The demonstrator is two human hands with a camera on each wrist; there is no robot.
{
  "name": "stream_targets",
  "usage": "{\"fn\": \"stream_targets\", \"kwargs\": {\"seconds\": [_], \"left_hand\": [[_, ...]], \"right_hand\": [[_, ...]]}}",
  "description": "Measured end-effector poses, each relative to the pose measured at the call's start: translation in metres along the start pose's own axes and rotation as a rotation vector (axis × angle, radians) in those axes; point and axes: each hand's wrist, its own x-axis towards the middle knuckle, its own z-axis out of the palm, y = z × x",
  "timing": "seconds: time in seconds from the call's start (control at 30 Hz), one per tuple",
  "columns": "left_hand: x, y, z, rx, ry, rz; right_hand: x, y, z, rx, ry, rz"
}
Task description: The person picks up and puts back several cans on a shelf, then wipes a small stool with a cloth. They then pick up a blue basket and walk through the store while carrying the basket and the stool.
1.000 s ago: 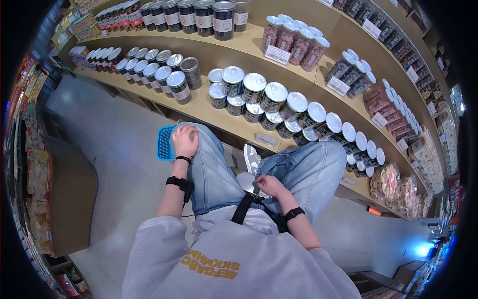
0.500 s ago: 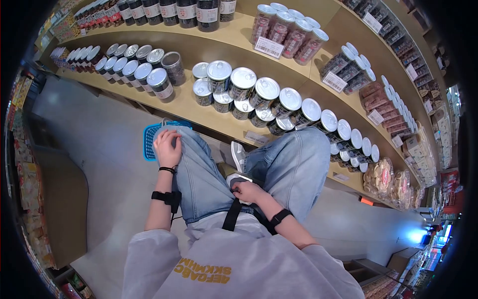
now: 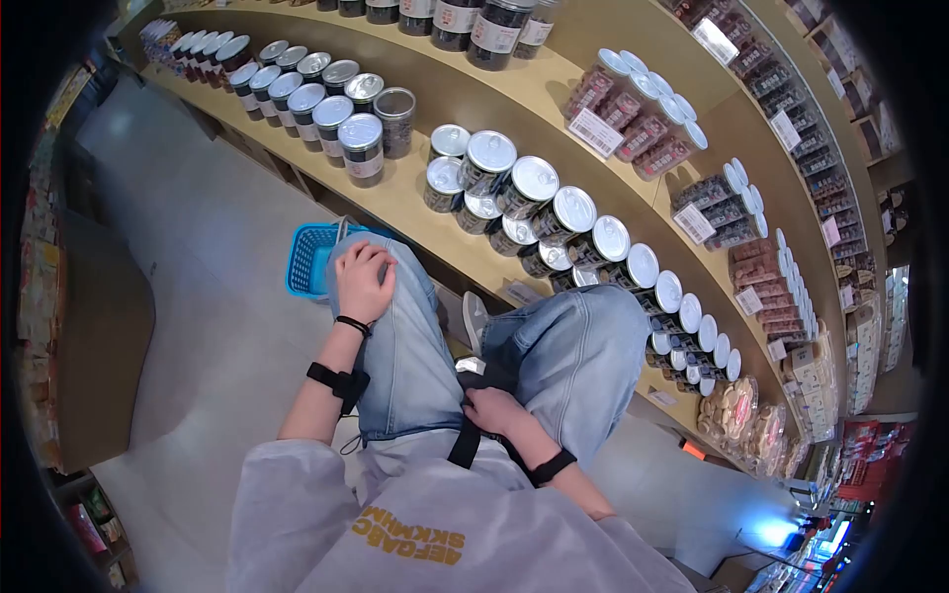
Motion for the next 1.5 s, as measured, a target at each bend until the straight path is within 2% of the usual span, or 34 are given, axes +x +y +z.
{"fn": "stream_targets", "kwargs": {"seconds": [0.13, 0.27, 0.7, 0.77, 0.93, 1.13, 1.27, 1.33, 1.47, 1.5], "left_hand": [[-0.004, -0.004, -0.007, -0.013, 0.049, 0.029], [-0.007, -0.011, -0.014, -0.020, 0.025, -0.033], [-0.028, -0.034, -0.034, 0.016, 0.022, -0.186], [-0.030, -0.033, -0.035, 0.029, 0.029, -0.175], [-0.037, -0.033, -0.039, 0.096, 0.022, -0.192], [-0.048, -0.023, -0.041, 0.200, 0.037, -0.229], [-0.058, -0.011, -0.043, 0.204, -0.046, -0.204], [-0.059, -0.001, -0.046, 0.198, -0.163, -0.159], [-0.066, 0.017, -0.045, 0.211, -0.162, -0.117], [-0.067, 0.021, -0.045, 0.197, -0.175, -0.103]], "right_hand": [[-0.006, -0.027, -0.012, -0.029, 0.025, -0.085], [0.001, -0.045, -0.017, -0.107, -0.017, -0.118], [0.043, -0.060, -0.030, -0.207, -0.132, -0.368], [0.048, -0.068, -0.040, -0.296, -0.234, -0.391], [0.060, -0.072, -0.055, -0.308, -0.400, -0.523], [0.082, -0.069, -0.056, -0.272, -0.429, -0.786], [0.094, -0.065, -0.049, -0.224, -0.444, -0.850], [0.093, -0.063, -0.048, -0.195, -0.458, -0.849], [0.089, -0.058, -0.050, -0.145, -0.469, -0.857], [0.090, -0.053, -0.047, -0.121, -0.390, -0.899]]}}
